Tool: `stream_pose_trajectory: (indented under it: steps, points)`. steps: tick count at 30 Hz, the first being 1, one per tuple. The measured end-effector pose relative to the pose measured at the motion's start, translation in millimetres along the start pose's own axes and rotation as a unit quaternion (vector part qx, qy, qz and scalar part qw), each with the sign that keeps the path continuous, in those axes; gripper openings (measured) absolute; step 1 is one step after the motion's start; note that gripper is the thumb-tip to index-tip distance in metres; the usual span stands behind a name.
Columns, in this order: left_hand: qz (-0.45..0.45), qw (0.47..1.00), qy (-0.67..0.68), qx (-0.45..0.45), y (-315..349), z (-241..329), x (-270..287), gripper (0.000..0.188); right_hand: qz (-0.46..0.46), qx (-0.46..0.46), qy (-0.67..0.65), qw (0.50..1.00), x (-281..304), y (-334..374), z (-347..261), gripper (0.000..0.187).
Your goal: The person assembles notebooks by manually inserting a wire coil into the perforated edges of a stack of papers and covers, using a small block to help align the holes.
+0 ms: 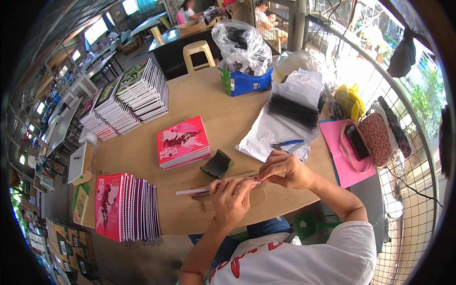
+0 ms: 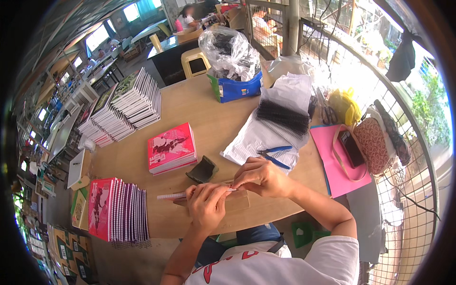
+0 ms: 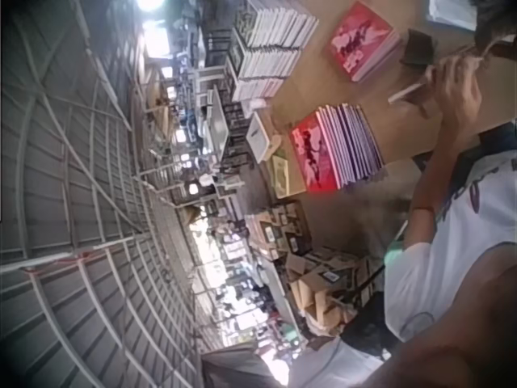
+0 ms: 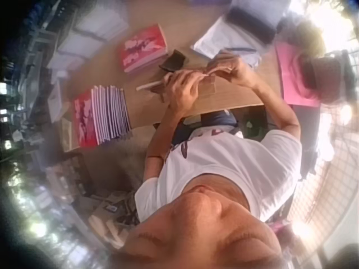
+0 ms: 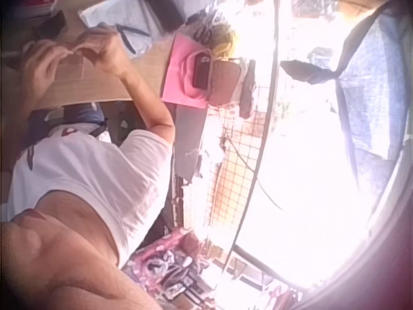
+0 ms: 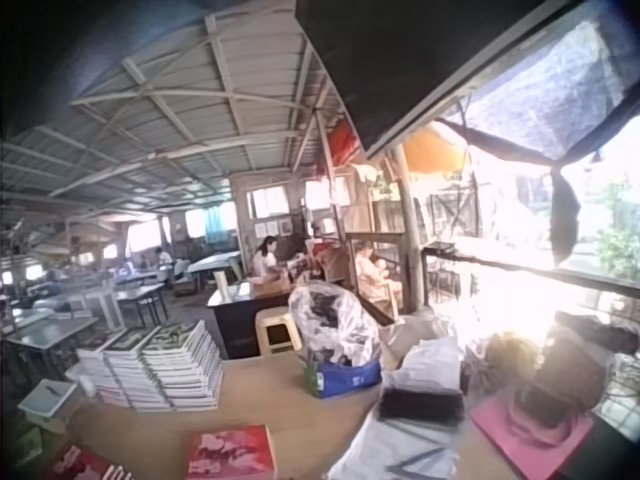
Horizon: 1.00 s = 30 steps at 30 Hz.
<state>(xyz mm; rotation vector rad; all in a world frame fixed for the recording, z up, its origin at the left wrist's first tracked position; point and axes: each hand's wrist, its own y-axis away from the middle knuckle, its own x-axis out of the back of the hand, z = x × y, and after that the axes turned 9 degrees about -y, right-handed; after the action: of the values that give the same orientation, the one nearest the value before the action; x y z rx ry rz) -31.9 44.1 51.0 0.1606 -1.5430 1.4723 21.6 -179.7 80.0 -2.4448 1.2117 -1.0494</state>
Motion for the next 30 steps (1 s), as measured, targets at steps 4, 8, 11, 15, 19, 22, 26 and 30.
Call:
stream_pose_trajectory:
  steps: [4,8,11,15,19,22,26,30]
  points:
    - [-0.015,1.0,0.011,0.016,-8.9,0.8,2.5,0.006,0.019,-0.04,-0.046,0.998,-8.3,4.6,3.5,0.017]
    - [-0.019,0.998,0.022,0.046,-15.0,4.2,4.8,0.008,0.08,-0.013,-0.017,0.997,-16.0,-2.9,-8.2,0.014]
    - [-0.025,0.997,0.044,0.053,-13.9,1.0,6.1,0.011,0.026,-0.074,0.014,0.997,-13.5,5.7,0.0,0.02]
    - [-0.022,0.999,0.042,0.025,-9.8,0.1,4.3,0.012,0.034,-0.059,0.074,0.995,-18.8,-1.4,-11.7,0.022]
    - [-0.024,0.998,0.059,0.025,-9.2,-0.9,3.4,0.011,0.031,-0.058,0.142,0.988,-23.0,-4.4,-20.1,0.026]
    - [-0.022,0.998,0.047,0.024,-4.1,-5.9,0.9,0.013,0.044,-0.014,0.215,0.976,-25.1,-8.8,-23.2,0.029]
    - [-0.031,0.998,0.055,0.005,-7.9,-2.8,9.1,0.018,0.019,0.04,0.145,0.988,-5.1,-31.4,-10.1,0.037]
    - [-0.025,0.999,0.046,-0.013,-4.0,4.9,-0.3,0.018,-0.08,-0.288,0.112,0.948,-19.8,-97.4,52.7,0.067]
